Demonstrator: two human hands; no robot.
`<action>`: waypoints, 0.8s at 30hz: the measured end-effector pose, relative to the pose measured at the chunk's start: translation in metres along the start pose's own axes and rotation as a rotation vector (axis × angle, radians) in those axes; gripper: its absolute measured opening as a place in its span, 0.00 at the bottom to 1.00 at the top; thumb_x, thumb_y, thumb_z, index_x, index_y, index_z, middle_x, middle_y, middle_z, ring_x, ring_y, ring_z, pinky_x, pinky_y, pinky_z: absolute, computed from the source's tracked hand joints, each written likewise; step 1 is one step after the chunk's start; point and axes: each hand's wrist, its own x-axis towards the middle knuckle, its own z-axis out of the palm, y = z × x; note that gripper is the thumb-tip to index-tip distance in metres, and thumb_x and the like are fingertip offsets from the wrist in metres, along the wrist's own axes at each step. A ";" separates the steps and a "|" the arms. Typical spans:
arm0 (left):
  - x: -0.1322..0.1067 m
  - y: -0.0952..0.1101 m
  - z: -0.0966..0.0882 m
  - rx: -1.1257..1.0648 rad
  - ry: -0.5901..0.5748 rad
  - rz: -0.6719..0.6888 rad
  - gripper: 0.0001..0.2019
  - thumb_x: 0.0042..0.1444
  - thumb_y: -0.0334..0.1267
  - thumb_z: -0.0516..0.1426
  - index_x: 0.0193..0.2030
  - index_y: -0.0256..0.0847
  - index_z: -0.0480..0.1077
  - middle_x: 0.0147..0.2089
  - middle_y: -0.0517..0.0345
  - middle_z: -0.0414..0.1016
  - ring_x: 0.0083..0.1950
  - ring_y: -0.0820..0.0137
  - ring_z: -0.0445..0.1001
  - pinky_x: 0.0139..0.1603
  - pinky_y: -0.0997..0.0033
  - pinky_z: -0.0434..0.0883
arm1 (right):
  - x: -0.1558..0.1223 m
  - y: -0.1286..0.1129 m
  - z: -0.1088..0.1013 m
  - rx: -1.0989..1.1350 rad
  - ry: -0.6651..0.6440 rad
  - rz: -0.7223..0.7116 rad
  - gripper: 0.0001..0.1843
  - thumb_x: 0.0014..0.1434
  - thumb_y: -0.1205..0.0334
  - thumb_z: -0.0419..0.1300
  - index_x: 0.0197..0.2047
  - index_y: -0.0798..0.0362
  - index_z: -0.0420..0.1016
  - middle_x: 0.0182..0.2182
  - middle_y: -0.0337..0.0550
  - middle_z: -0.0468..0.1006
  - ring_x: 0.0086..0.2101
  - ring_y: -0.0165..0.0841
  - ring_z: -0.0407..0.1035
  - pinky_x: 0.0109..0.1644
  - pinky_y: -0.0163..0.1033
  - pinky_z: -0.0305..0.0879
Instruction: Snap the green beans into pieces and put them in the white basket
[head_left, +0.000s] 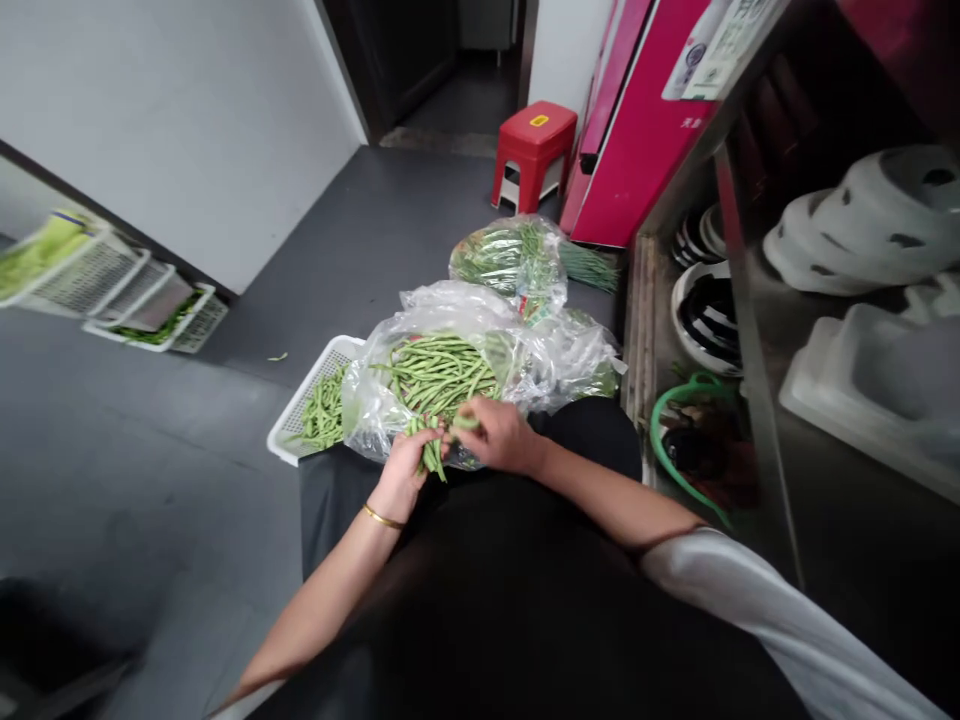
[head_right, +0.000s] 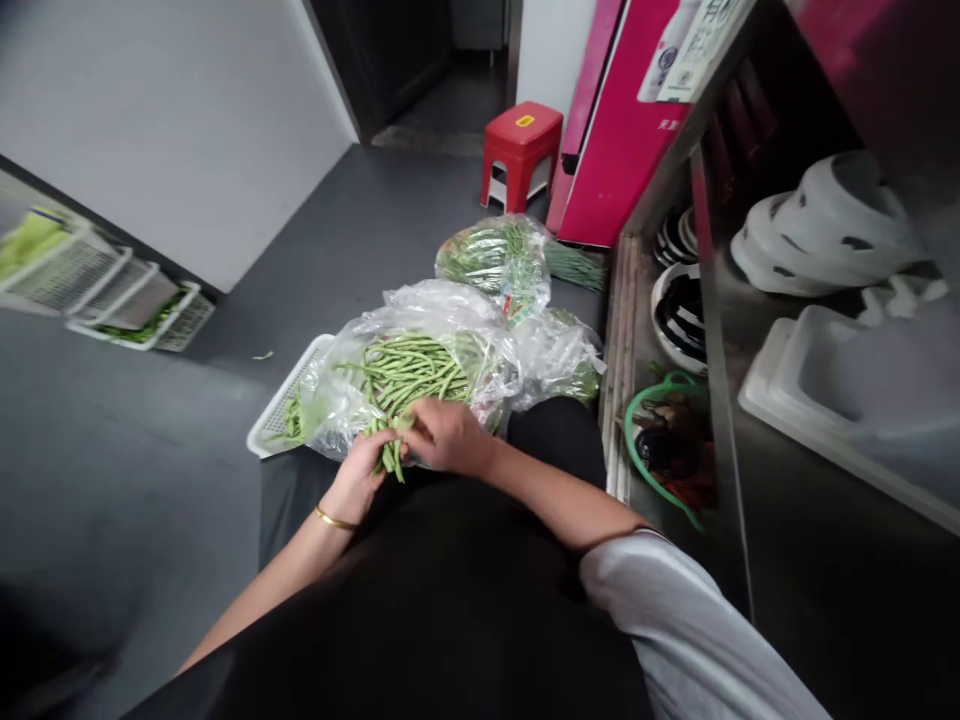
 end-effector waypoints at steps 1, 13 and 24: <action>0.000 0.001 -0.002 -0.047 0.048 -0.005 0.07 0.40 0.26 0.61 0.28 0.33 0.69 0.21 0.57 0.74 0.19 0.74 0.70 0.21 0.77 0.69 | -0.006 0.000 0.005 0.022 -0.016 -0.031 0.12 0.54 0.54 0.58 0.33 0.55 0.68 0.28 0.42 0.73 0.30 0.30 0.68 0.36 0.34 0.65; -0.029 -0.001 0.015 0.188 -0.097 -0.030 0.13 0.35 0.27 0.66 0.29 0.33 0.69 0.21 0.59 0.72 0.20 0.74 0.70 0.21 0.77 0.68 | -0.010 0.035 0.014 -0.454 -0.195 -0.068 0.07 0.58 0.64 0.51 0.32 0.58 0.67 0.31 0.49 0.74 0.33 0.32 0.69 0.39 0.36 0.63; -0.062 0.022 -0.012 0.620 -0.386 0.382 0.13 0.37 0.30 0.67 0.31 0.37 0.71 0.30 0.58 0.74 0.30 0.72 0.72 0.34 0.75 0.68 | -0.051 0.005 0.007 0.993 -0.974 0.426 0.15 0.48 0.50 0.55 0.24 0.52 0.57 0.09 0.23 0.47 0.08 0.23 0.46 0.10 0.30 0.52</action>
